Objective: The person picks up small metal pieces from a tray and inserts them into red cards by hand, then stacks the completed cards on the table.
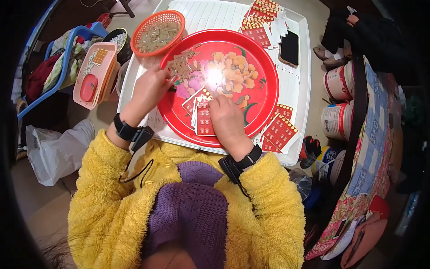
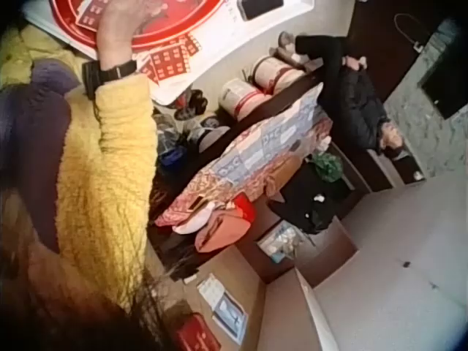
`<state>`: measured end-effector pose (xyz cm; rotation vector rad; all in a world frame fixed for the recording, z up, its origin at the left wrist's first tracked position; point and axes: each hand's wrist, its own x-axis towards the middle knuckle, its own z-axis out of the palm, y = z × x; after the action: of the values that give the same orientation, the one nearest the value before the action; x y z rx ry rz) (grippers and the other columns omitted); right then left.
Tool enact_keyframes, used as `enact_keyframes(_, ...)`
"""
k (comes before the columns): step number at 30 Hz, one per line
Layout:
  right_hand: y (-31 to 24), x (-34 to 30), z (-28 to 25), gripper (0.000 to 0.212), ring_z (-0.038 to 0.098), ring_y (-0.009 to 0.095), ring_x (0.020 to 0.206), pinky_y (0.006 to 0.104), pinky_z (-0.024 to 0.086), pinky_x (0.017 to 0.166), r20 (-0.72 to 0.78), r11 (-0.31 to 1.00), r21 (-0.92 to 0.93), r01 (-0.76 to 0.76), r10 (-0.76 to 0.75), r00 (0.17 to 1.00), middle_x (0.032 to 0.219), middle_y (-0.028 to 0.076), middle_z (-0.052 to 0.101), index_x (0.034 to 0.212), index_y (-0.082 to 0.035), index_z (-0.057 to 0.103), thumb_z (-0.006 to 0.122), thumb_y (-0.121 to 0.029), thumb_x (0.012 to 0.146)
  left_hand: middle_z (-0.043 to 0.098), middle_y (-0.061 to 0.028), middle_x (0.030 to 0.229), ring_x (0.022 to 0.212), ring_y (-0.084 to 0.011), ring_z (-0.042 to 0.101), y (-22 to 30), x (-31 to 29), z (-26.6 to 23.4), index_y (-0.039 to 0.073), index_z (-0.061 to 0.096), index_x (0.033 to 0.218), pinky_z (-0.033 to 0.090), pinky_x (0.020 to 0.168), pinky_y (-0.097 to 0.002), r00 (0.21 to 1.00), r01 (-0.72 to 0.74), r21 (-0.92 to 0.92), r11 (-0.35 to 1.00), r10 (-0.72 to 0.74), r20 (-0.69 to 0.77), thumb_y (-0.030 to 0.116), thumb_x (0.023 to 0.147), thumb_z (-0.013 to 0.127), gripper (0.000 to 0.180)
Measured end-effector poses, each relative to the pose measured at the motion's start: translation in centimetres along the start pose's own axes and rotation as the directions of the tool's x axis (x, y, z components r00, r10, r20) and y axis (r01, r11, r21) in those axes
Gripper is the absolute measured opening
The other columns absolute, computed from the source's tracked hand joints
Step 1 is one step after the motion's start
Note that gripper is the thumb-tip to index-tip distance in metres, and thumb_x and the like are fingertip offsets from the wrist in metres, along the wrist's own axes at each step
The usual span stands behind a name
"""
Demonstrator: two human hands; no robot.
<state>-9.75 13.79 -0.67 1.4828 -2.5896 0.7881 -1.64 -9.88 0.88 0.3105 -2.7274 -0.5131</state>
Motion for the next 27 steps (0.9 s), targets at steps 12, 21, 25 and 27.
enact_keyframes(12, 0.9, 0.8, -0.2, 0.011, 0.06, 0.032, 0.084, 0.0424, 0.05, 0.069, 0.163, 0.999, -0.041, -0.015, 0.022, 0.986, 0.088, 0.013, 0.058, 0.09, -0.003, 0.058, 0.063, -0.011, 0.085, 0.066, -0.0131, 0.083, 0.066, -0.0248, 0.063, 3.9, -1.7, 0.7, 0.0, 0.061, 0.076, 0.052, 0.064, -0.033, 0.955, 0.164, -0.296, 0.941, -0.076, 0.288, 0.005, 0.08, 0.065, 0.007)
enact_keyframes(21, 0.7, -0.1, -0.4, 0.01, 0.06, 0.029, 0.081, 0.0378, 0.049, 0.068, 0.048, 0.994, 0.106, 0.026, -0.031, 0.998, 0.086, 0.013, 0.057, 0.088, -0.001, 0.056, 0.064, -0.006, 0.084, 0.066, -0.0079, 0.086, 0.068, -0.0109, 0.062, 6.7, -4.4, 3.8, -0.003, 0.06, 0.103, 0.051, 0.063, -0.0231, 0.684, 0.729, -0.68, 0.072, -0.071, 0.726, 0.0, 0.092, 0.055, 0.012)
enact_keyframes(25, 1.0, -0.3, -1.4, 0.007, 0.058, 0.021, 0.078, 0.0317, 0.048, 0.069, 0.206, 0.822, 0.506, -0.262, 0.18, 0.962, 0.086, 0.009, 0.056, 0.09, -0.001, 0.056, 0.062, -0.004, 0.088, 0.067, -0.0089, 0.09, 0.07, -0.011, 0.062, 5.9, -4.2, 4.1, -0.004, 0.059, 0.11, 0.051, 0.065, -0.022, 0.652, 0.753, -0.657, -0.046, -0.083, 0.754, 0.001, 0.097, 0.051, 0.016)
enact_keyframes(27, 1.2, -0.4, -1.3, 0.006, 0.057, 0.019, 0.079, 0.0304, 0.047, 0.07, 0.251, 0.777, 0.548, -0.311, 0.202, 0.947, 0.087, 0.009, 0.056, 0.091, -0.001, 0.057, 0.061, -0.004, 0.089, 0.067, -0.0092, 0.091, 0.071, -0.0109, 0.062, 5.6, -4.1, 4.1, -0.004, 0.059, 0.111, 0.051, 0.065, -0.0216, 0.643, 0.758, -0.647, -0.086, -0.075, 0.762, 0.002, 0.098, 0.049, 0.018)
